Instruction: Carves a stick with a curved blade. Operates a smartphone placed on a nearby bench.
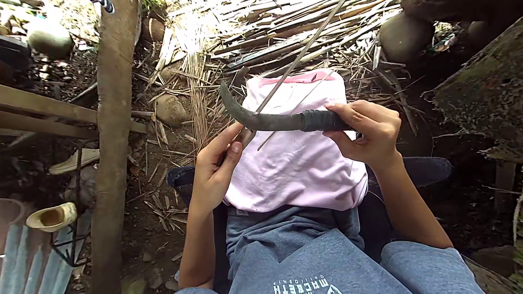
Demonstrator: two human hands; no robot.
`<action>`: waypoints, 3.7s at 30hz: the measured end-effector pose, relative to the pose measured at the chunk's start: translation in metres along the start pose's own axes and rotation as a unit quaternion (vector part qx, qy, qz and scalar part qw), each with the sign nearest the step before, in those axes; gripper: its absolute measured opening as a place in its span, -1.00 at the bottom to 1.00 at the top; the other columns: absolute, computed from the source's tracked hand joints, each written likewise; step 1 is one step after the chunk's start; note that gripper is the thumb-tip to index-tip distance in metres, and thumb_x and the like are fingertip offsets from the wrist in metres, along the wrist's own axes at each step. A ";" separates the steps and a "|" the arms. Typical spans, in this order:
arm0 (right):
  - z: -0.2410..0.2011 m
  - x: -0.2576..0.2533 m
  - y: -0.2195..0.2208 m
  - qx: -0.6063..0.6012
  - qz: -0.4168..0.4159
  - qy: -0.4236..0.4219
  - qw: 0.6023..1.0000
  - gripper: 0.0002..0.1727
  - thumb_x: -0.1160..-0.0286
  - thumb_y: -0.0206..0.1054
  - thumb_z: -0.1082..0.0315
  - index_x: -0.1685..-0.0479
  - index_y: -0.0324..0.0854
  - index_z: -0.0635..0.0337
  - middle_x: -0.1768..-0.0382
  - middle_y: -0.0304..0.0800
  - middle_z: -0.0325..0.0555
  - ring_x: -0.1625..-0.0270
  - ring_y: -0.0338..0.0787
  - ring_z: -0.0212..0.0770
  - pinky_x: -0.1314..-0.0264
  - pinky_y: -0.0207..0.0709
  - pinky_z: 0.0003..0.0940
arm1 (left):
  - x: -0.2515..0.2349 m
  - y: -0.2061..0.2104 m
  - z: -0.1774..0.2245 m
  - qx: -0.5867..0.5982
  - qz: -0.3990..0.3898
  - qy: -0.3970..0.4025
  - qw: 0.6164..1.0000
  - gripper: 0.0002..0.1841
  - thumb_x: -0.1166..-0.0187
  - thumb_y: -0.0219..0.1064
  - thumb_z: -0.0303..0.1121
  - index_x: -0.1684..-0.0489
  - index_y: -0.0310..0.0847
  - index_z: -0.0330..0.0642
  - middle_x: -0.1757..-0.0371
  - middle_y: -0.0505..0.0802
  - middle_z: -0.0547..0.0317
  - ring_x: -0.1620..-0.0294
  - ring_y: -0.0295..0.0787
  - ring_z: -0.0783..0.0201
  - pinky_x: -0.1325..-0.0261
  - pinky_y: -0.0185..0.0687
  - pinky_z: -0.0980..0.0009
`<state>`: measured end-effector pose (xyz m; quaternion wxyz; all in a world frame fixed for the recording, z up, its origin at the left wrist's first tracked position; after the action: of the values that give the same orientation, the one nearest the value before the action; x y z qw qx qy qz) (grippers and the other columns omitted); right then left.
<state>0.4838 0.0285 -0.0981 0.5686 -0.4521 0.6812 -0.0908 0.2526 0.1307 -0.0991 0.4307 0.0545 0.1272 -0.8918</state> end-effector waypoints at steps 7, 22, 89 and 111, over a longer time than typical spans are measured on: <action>-0.003 -0.001 0.000 0.112 0.040 -0.009 0.993 -0.63 -0.69 0.28 0.17 -0.14 0.80 0.28 0.23 0.87 0.19 0.21 0.83 0.03 0.18 0.57 -0.18 | 0.000 0.000 -0.008 0.008 0.013 -0.058 0.998 -0.60 -0.82 0.01 -0.43 -0.55 0.54 -0.09 0.47 0.55 0.54 0.69 0.20 0.74 0.64 0.11 0.84; 0.101 -0.031 -0.020 0.133 0.058 0.168 0.975 -0.56 -0.71 0.28 0.15 -0.31 0.74 0.31 0.04 0.88 0.29 0.03 0.88 0.12 -0.08 0.65 0.01 | 0.003 -0.010 -0.035 0.006 0.015 -0.169 0.985 -0.59 -0.88 -0.05 -0.35 -0.58 0.53 -0.09 0.60 0.39 0.44 0.81 0.04 0.64 0.78 -0.03 0.76; 0.050 -0.029 0.005 0.098 -0.014 0.133 0.986 -0.59 -0.64 0.33 0.18 -0.29 0.77 0.25 0.10 0.88 0.25 0.17 0.87 0.13 0.19 0.61 0.05 | -0.007 -0.008 -0.055 0.127 -0.023 -0.196 0.972 -0.63 -0.86 -0.15 -0.42 -0.34 0.58 -0.18 0.57 0.49 0.58 0.71 0.26 0.74 0.66 0.16 0.83; 0.024 -0.014 0.003 0.051 -0.070 0.082 0.993 -0.61 -0.60 0.34 0.19 -0.21 0.80 0.28 0.21 0.87 0.21 0.26 0.84 0.08 0.27 0.60 -0.04 | 0.002 -0.013 -0.031 -0.106 0.006 -0.090 0.990 -0.56 -0.80 0.16 -0.36 -0.64 0.48 -0.14 -0.02 0.81 0.30 0.39 0.53 0.80 0.31 0.41 0.85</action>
<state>0.5022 0.0498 -0.0982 0.5256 -0.4603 0.6864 -0.2018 0.2404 0.1453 -0.1269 0.4490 -0.0711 0.1815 -0.8720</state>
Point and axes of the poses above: each hand's wrist, its own x-axis away from the middle knuckle, its own y-axis out of the palm, z = x × y, the point moved 8 cm from there along -x, towards the middle knuckle
